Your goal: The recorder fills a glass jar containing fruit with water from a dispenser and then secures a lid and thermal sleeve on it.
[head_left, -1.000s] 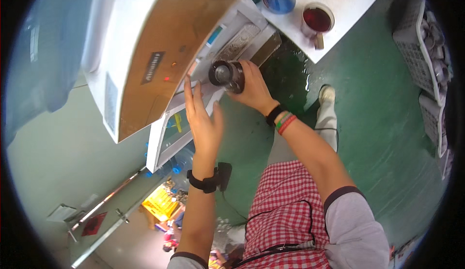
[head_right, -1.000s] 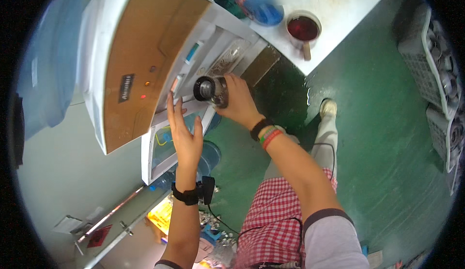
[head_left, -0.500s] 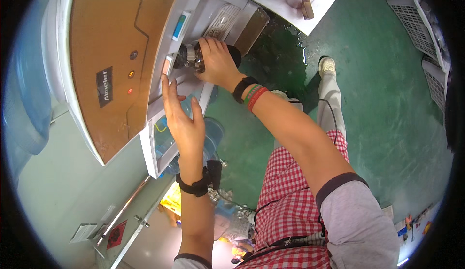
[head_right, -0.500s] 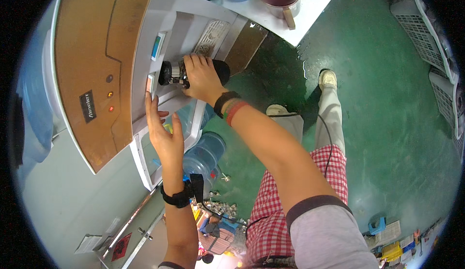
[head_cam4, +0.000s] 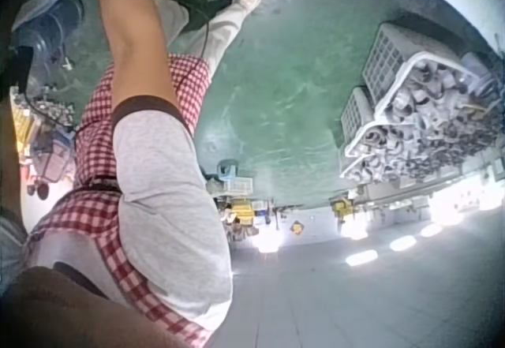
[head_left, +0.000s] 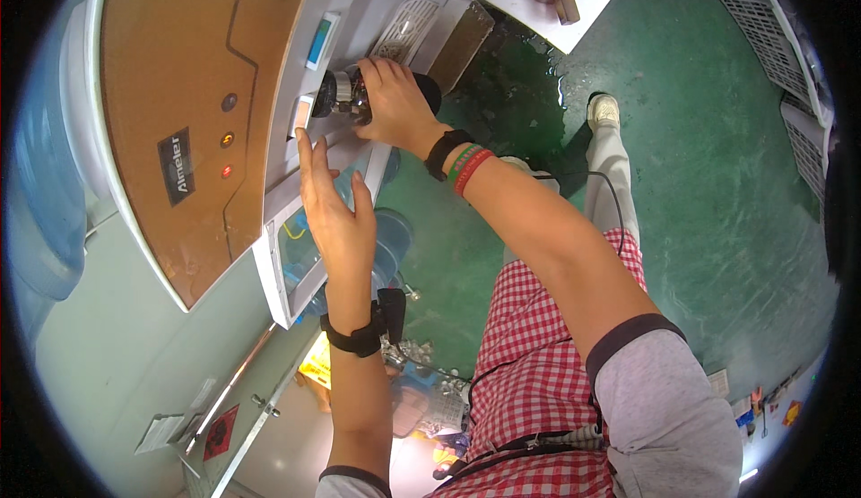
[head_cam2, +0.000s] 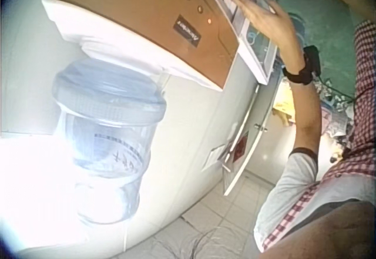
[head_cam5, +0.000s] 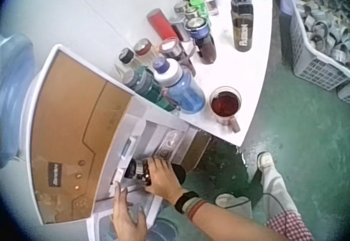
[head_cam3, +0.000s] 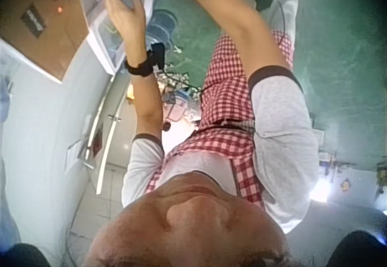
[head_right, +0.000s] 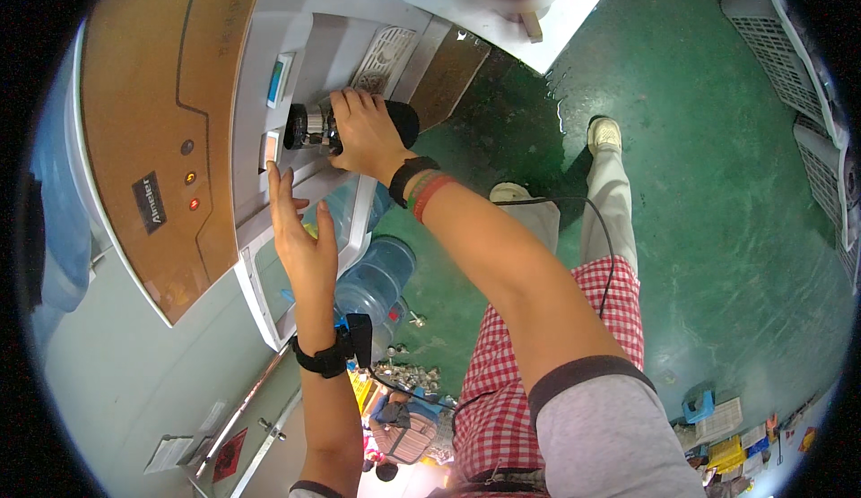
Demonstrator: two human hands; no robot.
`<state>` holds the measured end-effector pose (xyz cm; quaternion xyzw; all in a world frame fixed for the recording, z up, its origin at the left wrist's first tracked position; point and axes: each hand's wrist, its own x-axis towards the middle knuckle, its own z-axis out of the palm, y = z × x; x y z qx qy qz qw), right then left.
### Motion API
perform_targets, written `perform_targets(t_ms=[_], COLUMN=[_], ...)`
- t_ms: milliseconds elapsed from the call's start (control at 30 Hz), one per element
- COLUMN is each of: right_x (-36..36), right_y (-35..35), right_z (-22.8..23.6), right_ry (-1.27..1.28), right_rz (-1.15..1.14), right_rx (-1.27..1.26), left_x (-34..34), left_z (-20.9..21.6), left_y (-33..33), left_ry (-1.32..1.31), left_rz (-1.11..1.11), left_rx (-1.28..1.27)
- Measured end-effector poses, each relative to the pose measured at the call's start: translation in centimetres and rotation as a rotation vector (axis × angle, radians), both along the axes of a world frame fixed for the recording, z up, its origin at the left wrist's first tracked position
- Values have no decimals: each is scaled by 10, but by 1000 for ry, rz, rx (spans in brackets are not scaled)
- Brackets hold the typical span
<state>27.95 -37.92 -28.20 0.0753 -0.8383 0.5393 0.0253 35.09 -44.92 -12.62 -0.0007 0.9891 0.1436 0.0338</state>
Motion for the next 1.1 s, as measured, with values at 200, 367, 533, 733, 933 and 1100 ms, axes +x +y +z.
perform_targets(t_ms=[200,367,533,733,933,1100], right_x=[0,0,0,2,6,15], right_y=[-1,1,-1,-1,3,9], right_z=[0,-1,-1,-2,-8,-3], right_ry=[-2,12,14,18,30,48], right_rz=[-25,-38,-29,-33,-23,16], right_rx=[-10,-33,-39,-36,-52,-122], left_x=[0,0,1,3,9,34], left_z=[-3,-7,-8,-9,-6,8], left_y=[-2,-4,-5,-4,-4,1], left_ry=[4,91,105,92,101,183], left_rz=[-5,-61,-65,-46,16,118], left_rx=[-5,-34,-40,-33,44,174])
